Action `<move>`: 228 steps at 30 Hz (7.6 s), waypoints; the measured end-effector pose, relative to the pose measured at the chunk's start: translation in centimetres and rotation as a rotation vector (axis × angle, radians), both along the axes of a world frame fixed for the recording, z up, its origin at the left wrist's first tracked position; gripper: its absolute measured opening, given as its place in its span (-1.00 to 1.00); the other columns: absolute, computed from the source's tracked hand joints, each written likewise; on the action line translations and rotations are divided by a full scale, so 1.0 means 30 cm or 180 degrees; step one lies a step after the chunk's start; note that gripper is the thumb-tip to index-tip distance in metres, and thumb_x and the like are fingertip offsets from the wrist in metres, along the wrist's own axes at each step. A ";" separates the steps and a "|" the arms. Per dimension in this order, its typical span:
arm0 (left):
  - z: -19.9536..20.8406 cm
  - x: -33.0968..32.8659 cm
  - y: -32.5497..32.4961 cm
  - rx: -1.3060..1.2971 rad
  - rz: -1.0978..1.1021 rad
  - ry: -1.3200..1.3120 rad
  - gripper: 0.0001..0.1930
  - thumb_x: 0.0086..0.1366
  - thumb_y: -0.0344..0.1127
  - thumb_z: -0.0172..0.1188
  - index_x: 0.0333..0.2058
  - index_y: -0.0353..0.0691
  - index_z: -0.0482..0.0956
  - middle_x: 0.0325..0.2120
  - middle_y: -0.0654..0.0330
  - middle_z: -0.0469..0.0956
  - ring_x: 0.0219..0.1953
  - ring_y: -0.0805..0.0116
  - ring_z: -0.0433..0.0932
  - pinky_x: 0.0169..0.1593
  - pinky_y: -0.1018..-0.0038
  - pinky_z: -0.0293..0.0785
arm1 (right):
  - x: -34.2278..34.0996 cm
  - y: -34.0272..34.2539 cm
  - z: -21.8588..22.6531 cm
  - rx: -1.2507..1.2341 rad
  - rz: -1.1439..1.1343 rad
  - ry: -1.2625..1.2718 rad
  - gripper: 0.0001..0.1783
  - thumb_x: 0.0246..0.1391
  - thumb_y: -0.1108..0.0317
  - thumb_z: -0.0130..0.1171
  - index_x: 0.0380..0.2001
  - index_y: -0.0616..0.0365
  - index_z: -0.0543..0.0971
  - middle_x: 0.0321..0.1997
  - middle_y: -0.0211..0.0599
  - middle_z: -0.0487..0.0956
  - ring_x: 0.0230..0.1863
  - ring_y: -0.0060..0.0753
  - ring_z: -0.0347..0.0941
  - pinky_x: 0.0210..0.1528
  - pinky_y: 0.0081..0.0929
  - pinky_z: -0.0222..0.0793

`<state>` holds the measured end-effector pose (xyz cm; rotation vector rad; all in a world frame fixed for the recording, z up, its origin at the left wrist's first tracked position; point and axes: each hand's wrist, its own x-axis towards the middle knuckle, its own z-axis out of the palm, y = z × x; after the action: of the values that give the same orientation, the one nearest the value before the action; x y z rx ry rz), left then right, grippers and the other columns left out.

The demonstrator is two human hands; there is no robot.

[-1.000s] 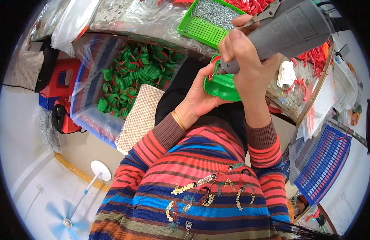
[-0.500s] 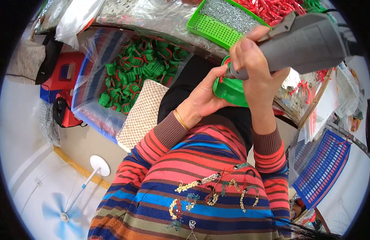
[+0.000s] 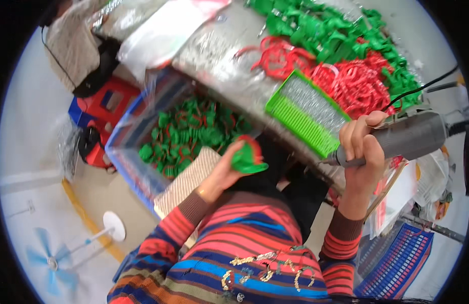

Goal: Assembling green and red plastic toy components using an electric screwdriver.

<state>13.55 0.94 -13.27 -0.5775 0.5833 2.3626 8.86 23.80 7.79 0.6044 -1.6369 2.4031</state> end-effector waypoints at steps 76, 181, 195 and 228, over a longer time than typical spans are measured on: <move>0.131 -0.177 -0.038 0.1507 0.0363 0.0571 -0.21 0.24 0.22 0.07 0.27 -0.23 0.16 0.22 -0.17 0.21 0.15 -0.04 0.34 0.17 0.02 0.32 | -0.742 -0.262 -0.346 0.4053 -0.2143 0.2071 -0.92 -0.01 0.40 0.15 -0.37 0.04 0.53 -0.32 -0.33 0.53 -0.30 -0.22 0.53 -0.28 -0.28 0.39; 0.240 -0.036 0.295 0.0239 -0.0401 0.1591 -0.19 0.20 -0.29 0.15 0.36 -0.07 -0.08 0.14 0.19 0.29 0.11 0.36 0.38 0.12 0.36 0.39 | 0.164 0.119 -0.350 0.1980 -0.1014 -0.2174 -0.90 0.10 0.45 0.21 -0.36 0.25 0.53 -0.47 -0.50 0.52 -0.47 -0.73 0.41 -0.40 -0.73 0.32; 0.186 0.005 0.287 0.0905 -0.0760 0.1050 -0.22 0.19 -0.06 0.11 0.33 -0.05 -0.02 0.08 -0.03 0.38 0.06 0.04 0.47 0.09 0.16 0.43 | -0.102 0.145 -0.079 0.2291 -0.2446 0.0024 -0.76 0.19 0.44 0.08 -0.10 0.32 0.51 -0.25 -0.37 0.57 -0.28 -0.63 0.44 -0.23 -0.63 0.36; 0.206 -0.026 0.277 0.0085 -0.0241 0.1606 -0.13 0.14 -0.33 0.18 0.37 -0.09 -0.11 0.15 0.21 0.27 0.15 0.40 0.32 0.21 0.43 0.26 | 0.146 0.083 -0.334 0.2348 -0.0918 -0.2288 -0.82 0.11 0.42 0.20 -0.26 0.31 0.55 -0.39 -0.42 0.58 -0.37 -0.68 0.48 -0.27 -0.68 0.42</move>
<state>12.78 9.25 -7.09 0.0646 0.7728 2.4417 13.22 26.29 -2.23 -0.4851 -2.6838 1.8425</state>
